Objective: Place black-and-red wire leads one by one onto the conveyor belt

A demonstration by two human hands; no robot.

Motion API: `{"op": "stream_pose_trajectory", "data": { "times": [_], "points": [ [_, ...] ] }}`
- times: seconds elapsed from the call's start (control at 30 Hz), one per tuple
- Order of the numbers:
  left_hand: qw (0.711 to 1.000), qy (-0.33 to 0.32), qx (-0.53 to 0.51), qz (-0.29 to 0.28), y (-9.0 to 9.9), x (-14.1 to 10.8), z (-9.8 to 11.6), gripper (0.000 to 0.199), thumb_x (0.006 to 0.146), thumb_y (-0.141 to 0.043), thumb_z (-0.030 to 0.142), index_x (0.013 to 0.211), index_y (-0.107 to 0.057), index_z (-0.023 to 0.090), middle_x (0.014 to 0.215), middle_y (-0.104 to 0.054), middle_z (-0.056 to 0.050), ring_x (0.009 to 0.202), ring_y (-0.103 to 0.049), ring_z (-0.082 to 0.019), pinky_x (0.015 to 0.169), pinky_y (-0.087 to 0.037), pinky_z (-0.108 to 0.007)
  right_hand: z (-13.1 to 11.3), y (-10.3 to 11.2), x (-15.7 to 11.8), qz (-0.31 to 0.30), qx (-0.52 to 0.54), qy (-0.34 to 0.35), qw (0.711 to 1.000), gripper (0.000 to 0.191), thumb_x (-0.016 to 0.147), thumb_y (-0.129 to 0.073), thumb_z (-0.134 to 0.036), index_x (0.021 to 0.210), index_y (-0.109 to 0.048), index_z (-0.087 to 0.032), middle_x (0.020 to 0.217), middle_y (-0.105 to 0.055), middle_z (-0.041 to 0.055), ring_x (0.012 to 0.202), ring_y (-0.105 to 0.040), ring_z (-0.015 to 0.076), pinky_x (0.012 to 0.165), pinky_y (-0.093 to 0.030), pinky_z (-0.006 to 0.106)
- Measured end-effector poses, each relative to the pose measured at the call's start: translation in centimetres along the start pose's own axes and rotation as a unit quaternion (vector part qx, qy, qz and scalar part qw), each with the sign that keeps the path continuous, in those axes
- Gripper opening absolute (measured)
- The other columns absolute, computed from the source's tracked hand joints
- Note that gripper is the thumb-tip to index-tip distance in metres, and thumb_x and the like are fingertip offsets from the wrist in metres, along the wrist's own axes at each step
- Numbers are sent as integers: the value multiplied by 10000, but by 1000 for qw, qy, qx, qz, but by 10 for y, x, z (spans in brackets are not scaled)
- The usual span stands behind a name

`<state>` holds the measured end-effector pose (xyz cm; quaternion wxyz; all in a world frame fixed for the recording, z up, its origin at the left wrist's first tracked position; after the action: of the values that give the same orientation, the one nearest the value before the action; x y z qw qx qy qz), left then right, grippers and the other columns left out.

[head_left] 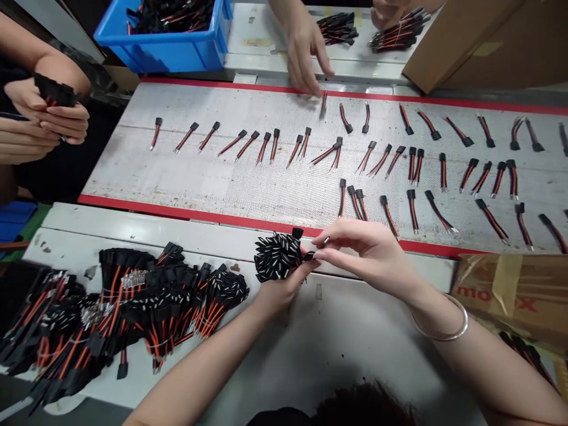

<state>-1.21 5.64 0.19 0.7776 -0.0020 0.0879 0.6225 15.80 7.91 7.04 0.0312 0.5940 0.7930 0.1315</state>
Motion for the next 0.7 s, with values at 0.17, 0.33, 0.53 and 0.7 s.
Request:
{"op": "stream_pose_trajectory", "data": {
  "times": [0.17, 0.33, 0.53, 0.7],
  "points": [
    [999, -20, 33, 8, 4, -5, -16, 206, 905, -660, 467, 912, -780, 300, 899, -789, -7, 995, -726, -264, 1035, -543, -451, -8, -3, -3, 50, -92, 65, 992, 73, 889, -723, -173, 843, -752, -124, 779, -745, 74, 649, -668, 119, 582, -565, 225],
    [999, -15, 48, 12, 7, -6, -22, 181, 892, -681, 464, 963, -776, 326, 981, -796, 2, 1083, -713, -280, 1060, -532, -455, -10, -5, -4, 68, -111, 90, 987, 102, 906, -670, -138, 845, -751, -122, 752, -733, 65, 623, -659, 109, 567, -575, 215],
    [1000, -4, 27, 1, 5, -4, -13, 245, 898, -665, 471, 1032, -758, 288, 1032, -788, -31, 1128, -699, -286, 1068, -525, -450, -10, -10, -5, 80, -136, 67, 985, 132, 893, -727, -230, 800, -734, -137, 769, -732, 66, 622, -645, 117, 558, -599, 242],
    [1000, -14, 5, 21, 8, -5, -18, 181, 837, -734, 475, 926, -758, 319, 952, -789, -23, 1028, -720, -277, 995, -565, -424, -11, -12, -6, 81, -142, 53, 985, 138, 920, -668, -212, 819, -743, -156, 792, -739, 68, 633, -654, 122, 559, -607, 253]
  ]
}}
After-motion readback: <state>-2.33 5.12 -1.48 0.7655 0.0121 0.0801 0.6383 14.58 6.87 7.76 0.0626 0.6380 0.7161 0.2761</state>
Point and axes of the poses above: each hand's wrist, its own x-axis towards the middle knuckle, its own y-axis out of the back of the hand, z = x × y, the point moved 3 cm from there along x, towards the middle knuckle
